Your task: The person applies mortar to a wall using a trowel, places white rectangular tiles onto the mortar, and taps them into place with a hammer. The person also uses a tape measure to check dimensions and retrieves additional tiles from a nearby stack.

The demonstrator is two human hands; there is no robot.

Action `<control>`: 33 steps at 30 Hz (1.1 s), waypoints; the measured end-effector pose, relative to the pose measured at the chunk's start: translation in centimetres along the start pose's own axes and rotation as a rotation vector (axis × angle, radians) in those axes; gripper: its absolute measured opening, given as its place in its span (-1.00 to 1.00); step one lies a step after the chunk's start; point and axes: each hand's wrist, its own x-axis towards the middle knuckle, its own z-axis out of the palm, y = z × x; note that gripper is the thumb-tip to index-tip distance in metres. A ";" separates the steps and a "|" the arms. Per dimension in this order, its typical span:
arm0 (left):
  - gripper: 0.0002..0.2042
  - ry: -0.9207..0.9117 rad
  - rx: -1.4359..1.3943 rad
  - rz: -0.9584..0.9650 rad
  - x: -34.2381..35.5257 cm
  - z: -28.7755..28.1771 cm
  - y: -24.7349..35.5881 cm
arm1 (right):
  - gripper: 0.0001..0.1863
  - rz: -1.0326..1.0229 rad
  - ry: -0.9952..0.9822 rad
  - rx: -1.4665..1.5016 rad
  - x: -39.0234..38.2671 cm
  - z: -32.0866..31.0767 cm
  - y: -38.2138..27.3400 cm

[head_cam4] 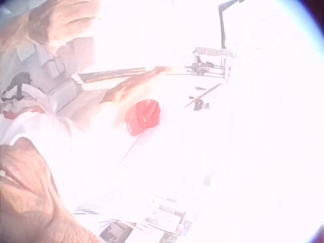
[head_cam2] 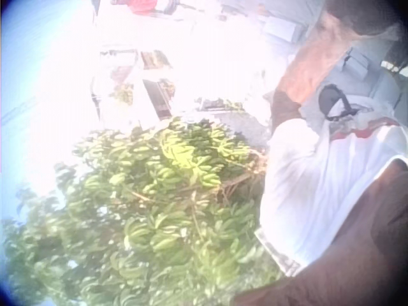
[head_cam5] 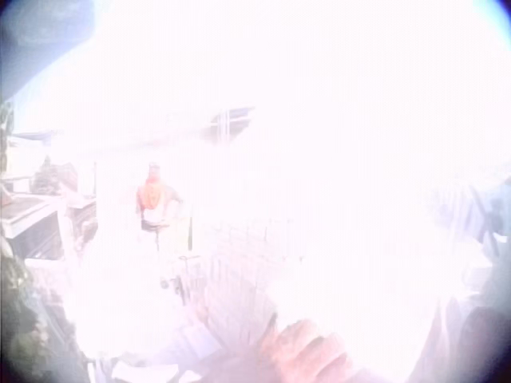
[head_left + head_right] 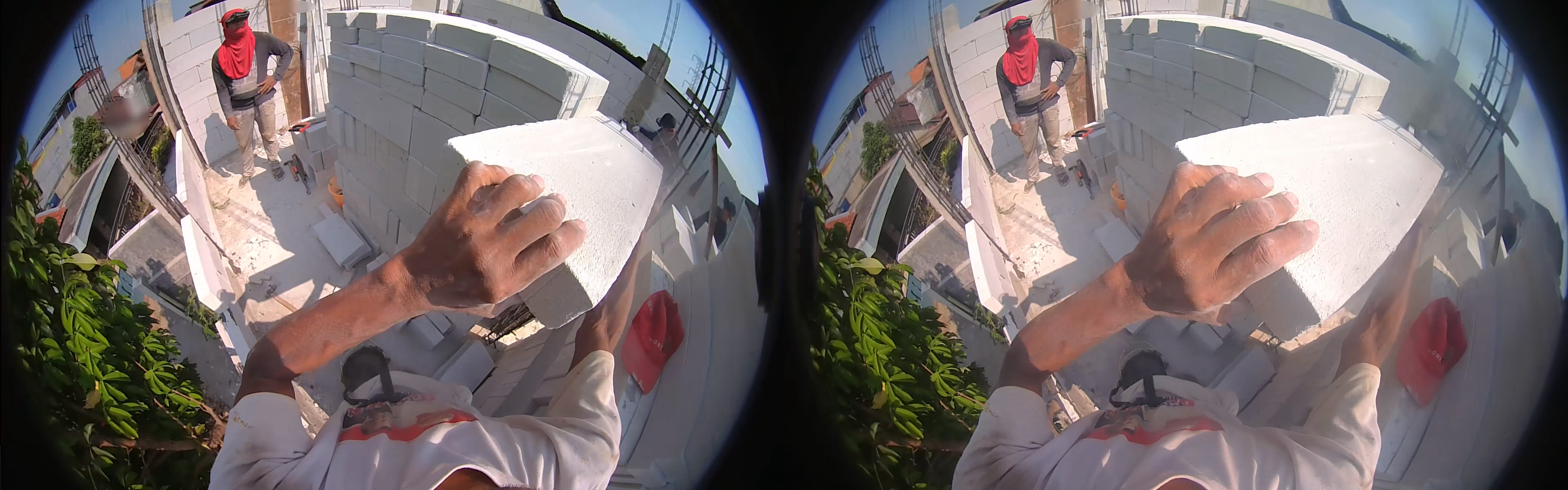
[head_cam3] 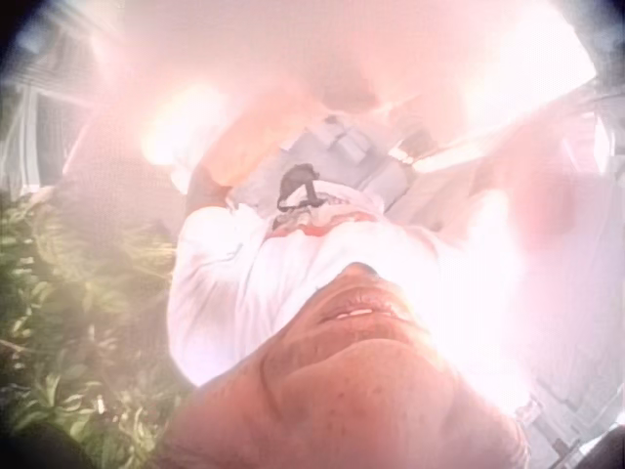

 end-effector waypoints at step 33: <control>-0.18 0.293 -0.162 -1.294 -30.0 -7.1 19.9 | -0.23 -0.112 -0.421 -0.991 -13.8 20.3 -10.2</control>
